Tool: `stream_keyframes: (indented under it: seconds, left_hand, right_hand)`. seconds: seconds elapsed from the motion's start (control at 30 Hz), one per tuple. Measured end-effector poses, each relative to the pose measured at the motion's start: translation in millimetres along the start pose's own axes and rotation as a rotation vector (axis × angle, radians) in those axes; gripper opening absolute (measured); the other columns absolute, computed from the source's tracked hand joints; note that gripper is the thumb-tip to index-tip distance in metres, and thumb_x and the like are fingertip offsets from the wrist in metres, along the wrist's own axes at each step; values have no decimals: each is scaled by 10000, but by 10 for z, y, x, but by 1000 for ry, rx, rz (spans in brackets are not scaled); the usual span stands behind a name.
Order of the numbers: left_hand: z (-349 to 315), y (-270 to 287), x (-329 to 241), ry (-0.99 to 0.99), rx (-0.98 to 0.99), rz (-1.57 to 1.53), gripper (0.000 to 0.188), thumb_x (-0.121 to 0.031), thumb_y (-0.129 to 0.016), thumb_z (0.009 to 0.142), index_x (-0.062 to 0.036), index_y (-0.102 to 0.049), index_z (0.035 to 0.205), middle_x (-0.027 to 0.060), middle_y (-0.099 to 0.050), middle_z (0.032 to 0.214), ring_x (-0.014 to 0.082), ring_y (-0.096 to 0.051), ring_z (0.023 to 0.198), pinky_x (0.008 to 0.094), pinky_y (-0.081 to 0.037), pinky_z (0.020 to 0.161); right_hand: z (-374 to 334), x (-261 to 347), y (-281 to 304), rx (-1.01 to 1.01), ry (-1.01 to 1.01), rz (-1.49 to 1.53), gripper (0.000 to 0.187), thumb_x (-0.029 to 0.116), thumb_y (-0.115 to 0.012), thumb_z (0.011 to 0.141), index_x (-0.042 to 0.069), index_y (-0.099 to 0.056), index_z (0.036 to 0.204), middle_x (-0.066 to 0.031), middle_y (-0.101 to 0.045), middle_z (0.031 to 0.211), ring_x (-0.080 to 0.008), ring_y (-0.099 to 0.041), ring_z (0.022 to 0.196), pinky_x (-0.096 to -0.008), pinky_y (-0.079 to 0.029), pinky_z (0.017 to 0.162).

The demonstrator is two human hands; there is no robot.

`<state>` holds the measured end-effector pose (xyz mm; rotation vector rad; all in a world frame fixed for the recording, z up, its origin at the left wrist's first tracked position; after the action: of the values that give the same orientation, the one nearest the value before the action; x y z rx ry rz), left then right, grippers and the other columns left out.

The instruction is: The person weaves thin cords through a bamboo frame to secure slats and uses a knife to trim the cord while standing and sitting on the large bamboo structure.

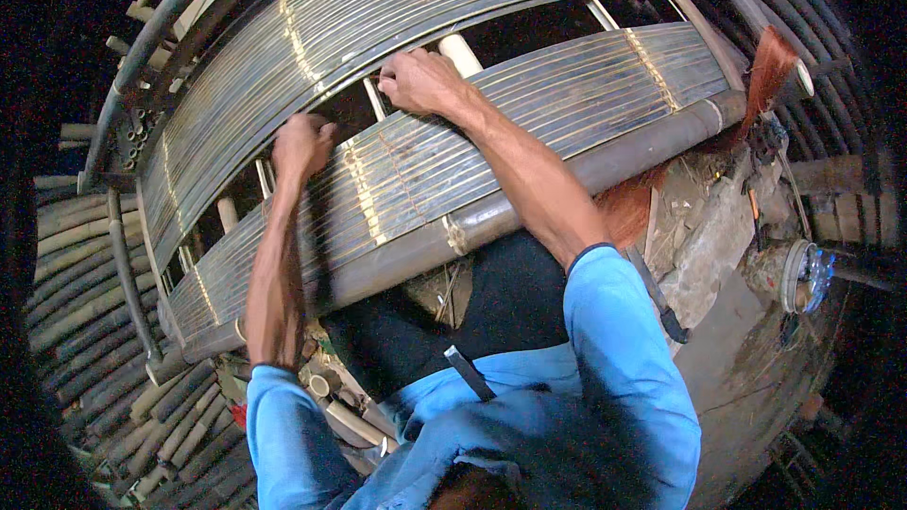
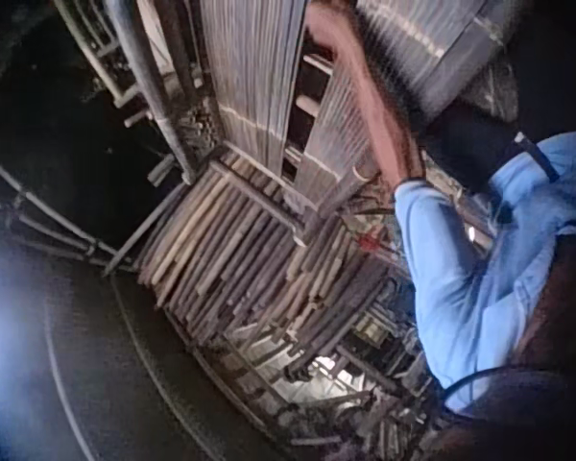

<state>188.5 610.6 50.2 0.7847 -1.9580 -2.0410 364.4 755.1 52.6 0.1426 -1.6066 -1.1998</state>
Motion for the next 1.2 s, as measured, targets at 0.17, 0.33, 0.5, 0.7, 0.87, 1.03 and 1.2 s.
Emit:
stream_keyframes:
  seconds: [0.17,0.33,0.5,0.7,0.87,1.03,1.2]
  left_hand:
    - [372,-700,-324,97,393,-666,246,-202,-640,871,-1,-779,899,173,-690,727,200,-612,613,387,-487,610]
    - [198,-410,-435,-43,48,-559,250,-197,-647,822,4,-774,899,184,-705,720,325,-647,609,409,-543,694]
    - [-396,125,-928,-381,-277,-340,385,-253,-768,837,-21,-723,1141,187,-667,1174,342,-591,1153,446,-460,1015]
    - [-1144,555,-796,-401,-327,-530,189,-128,-640,958,23,-712,1045,151,-651,1217,318,-550,1233,428,-428,1055]
    - [-2217,998,-296,-154,-392,-1124,414,-254,-432,1065,85,-661,1002,265,-484,1484,336,-378,1462,467,-249,1218]
    - [-3042,1193,85,-147,-467,-1526,575,-434,-370,1093,-75,-570,690,349,-425,1503,423,-248,1520,566,-172,1230]
    - [-3226,1324,106,-197,-415,-1937,551,-384,-322,1118,-127,-488,659,221,-649,974,349,-571,1041,534,-288,1176]
  right_hand:
    - [48,-12,-149,170,-70,25,348,283,-563,876,68,-756,1070,-264,-722,1028,-435,-696,994,-524,-546,887]
    - [10,-90,-139,230,-49,42,336,284,-601,878,50,-749,1070,-261,-726,985,-426,-701,965,-504,-539,858]
    - [-164,22,70,249,152,570,287,270,-683,955,12,-753,1059,-90,-753,931,-168,-679,851,-324,-539,822]
    - [-449,174,155,-59,215,626,426,346,-728,925,17,-697,1194,-133,-744,1049,-226,-702,964,-361,-546,908]
    - [-1029,820,114,-370,452,351,466,351,-694,935,17,-657,1258,-201,-662,1227,-364,-608,1188,-465,-472,1035]
    - [-1324,1400,-270,-327,638,305,429,392,-672,954,64,-664,1231,-150,-651,1257,-325,-567,1271,-501,-383,1131]
    - [-1408,1605,-504,-220,702,362,341,404,-727,896,78,-633,865,-69,-635,908,-278,-627,962,-474,-428,1058]
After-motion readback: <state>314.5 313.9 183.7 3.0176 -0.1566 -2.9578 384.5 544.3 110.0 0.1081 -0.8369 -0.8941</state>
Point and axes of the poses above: each hand's wrist, its own z-axis towards the middle knuckle, its own y-axis out of the back of the hand, x = y × z, the point moved 6 cm from there along z, towards the middle knuckle
